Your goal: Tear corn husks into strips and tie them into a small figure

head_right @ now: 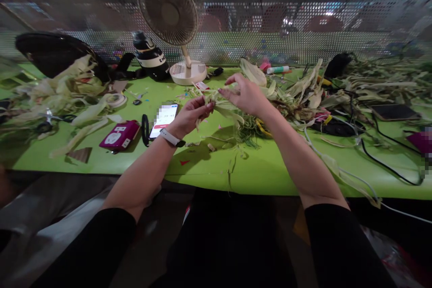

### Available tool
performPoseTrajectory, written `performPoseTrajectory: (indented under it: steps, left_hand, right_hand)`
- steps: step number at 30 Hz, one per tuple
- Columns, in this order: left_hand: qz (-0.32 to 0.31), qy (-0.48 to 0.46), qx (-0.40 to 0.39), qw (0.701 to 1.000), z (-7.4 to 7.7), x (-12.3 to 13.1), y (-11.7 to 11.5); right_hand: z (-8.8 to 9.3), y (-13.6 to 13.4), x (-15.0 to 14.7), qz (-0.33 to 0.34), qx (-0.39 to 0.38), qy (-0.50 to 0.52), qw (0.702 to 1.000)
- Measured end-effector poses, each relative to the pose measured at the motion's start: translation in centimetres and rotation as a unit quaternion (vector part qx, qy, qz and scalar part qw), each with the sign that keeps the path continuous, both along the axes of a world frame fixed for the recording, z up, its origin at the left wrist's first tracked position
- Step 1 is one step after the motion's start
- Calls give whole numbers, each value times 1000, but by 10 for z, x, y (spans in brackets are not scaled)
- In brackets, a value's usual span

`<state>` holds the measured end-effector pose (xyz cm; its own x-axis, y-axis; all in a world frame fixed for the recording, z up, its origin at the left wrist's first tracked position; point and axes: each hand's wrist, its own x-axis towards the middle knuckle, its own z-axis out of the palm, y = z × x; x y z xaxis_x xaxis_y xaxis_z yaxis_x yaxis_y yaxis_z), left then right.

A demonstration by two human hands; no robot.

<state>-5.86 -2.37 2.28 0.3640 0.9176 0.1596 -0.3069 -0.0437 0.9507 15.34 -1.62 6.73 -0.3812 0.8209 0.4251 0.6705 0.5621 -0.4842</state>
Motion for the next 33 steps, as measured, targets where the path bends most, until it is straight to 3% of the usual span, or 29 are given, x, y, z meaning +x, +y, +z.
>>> performPoseTrajectory:
  steps: [5, 11, 18, 23, 26, 28, 31, 33]
  left_hand:
    - [48, -15, -58, 997, 1, -3, 5]
    - [90, -39, -89, 991, 2, -6, 11]
    - [152, -100, -105, 978, 7, -20, 23]
    - [171, -126, -99, 972, 9, -29, 30]
    - [152, -119, -98, 976, 8, -28, 29]
    - [144, -106, -93, 979, 7, -26, 26]
    - [134, -75, -73, 985, 7, -21, 21]
    - [129, -60, -63, 988, 7, -18, 18]
  right_hand:
    - [14, 2, 24, 22, -109, 11, 994]
    - [18, 8, 42, 74, -193, 26, 978]
    - [20, 8, 47, 59, -278, 11, 959]
    - [-7, 35, 69, 70, -236, -86, 965]
    - [-26, 48, 77, -53, -123, -168, 977]
    - [-29, 46, 70, -112, -76, -170, 976]
    - [-18, 29, 39, -71, -34, -80, 994]
    - [-11, 15, 13, -2, -73, -14, 997]
